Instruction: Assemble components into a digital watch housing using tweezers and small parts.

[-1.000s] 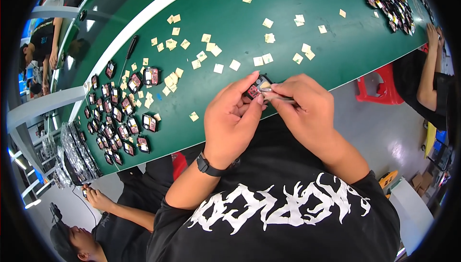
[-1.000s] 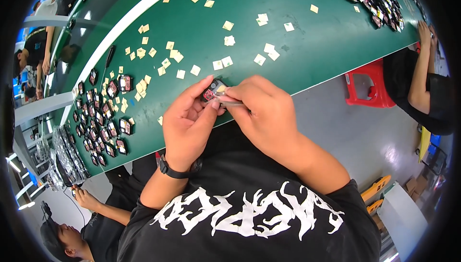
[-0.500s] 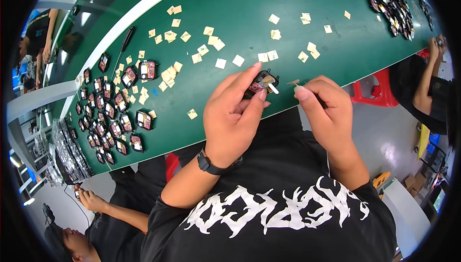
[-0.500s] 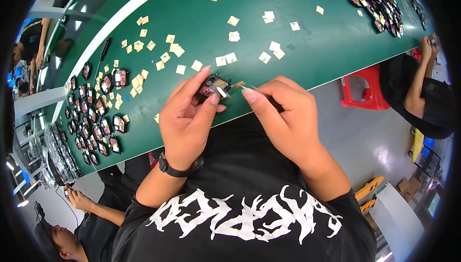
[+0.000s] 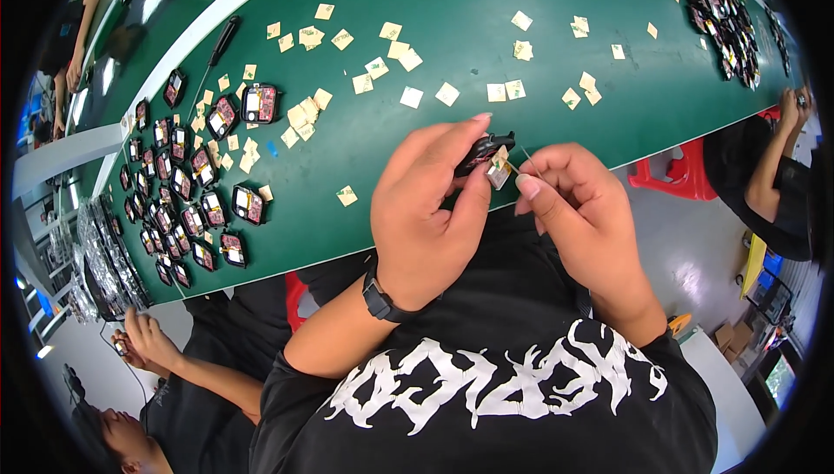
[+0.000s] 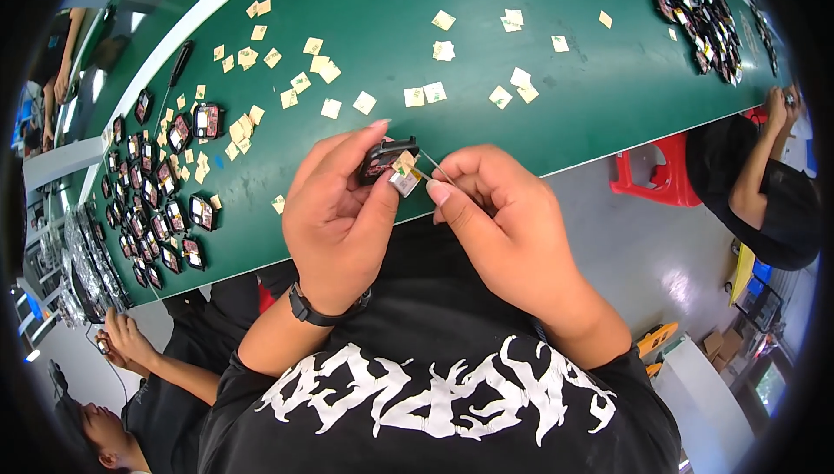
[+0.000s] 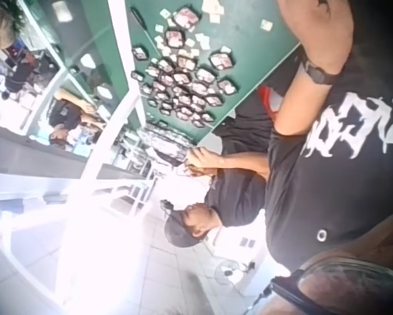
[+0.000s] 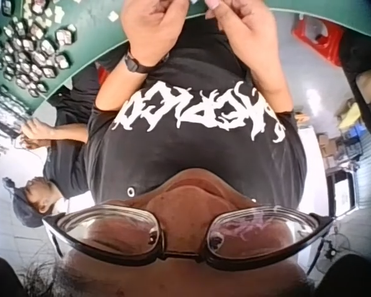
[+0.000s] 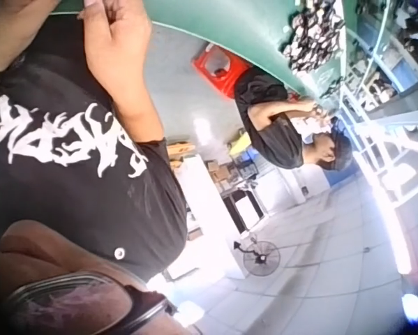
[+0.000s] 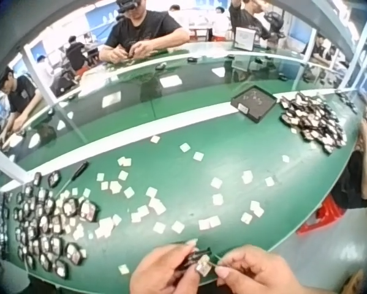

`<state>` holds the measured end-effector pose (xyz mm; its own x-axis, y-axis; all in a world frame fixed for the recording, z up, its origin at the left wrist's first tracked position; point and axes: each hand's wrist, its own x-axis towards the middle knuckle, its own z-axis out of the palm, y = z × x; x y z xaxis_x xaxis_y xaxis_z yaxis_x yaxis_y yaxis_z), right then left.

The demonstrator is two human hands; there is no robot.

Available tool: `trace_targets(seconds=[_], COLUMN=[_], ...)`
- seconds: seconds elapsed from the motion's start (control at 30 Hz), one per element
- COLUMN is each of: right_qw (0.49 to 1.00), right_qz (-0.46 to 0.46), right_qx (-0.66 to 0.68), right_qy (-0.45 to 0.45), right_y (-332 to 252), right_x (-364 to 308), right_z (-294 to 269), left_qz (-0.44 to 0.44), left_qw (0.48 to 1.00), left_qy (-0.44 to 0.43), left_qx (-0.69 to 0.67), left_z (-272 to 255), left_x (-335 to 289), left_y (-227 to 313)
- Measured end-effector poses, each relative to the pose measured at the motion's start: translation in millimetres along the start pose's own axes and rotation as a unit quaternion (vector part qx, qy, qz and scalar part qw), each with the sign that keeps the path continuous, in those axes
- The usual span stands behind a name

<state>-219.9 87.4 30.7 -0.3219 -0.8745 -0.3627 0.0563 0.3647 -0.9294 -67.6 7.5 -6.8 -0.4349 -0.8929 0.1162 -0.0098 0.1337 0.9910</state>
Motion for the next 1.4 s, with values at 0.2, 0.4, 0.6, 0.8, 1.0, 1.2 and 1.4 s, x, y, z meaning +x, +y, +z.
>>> trace_targets(seconds=[0.2,0.4,0.6,0.8,1.0,1.2,1.4], right_qw=[0.995,0.989,0.99,0.994,0.979,0.907,0.977], right_qz=[0.08,0.098,0.06,-0.046,-0.167,-0.319,-0.175], right_qx=[0.062,0.102,0.121,-0.006,-0.089,-0.27,-0.118], right_qy=[-0.02,-0.038,-0.044,-0.094,-0.076,-0.055,-0.035], right_y=[-3,-5,-3,-3,-6,-16,-7], right_x=[7,16,15,18,22,38,40], right_z=[0,-3,-1,-9,-10,-7,-7], left_qz=[0.007,-0.05,-0.148,-0.195,-0.168,-0.159,-0.18], left_qw=[0.999,0.999,0.971,0.941,0.951,0.953,0.954], left_qy=[0.001,-0.013,-0.122,-0.118,-0.091,-0.081,-0.103], left_qx=[0.035,-0.004,-0.143,-0.252,-0.244,-0.246,-0.216], left_z=[1,1,-15,-21,-12,-13,-19], left_x=[-1,-1,3,12,9,11,9], left_y=[-1,1,4,8,5,8,5])
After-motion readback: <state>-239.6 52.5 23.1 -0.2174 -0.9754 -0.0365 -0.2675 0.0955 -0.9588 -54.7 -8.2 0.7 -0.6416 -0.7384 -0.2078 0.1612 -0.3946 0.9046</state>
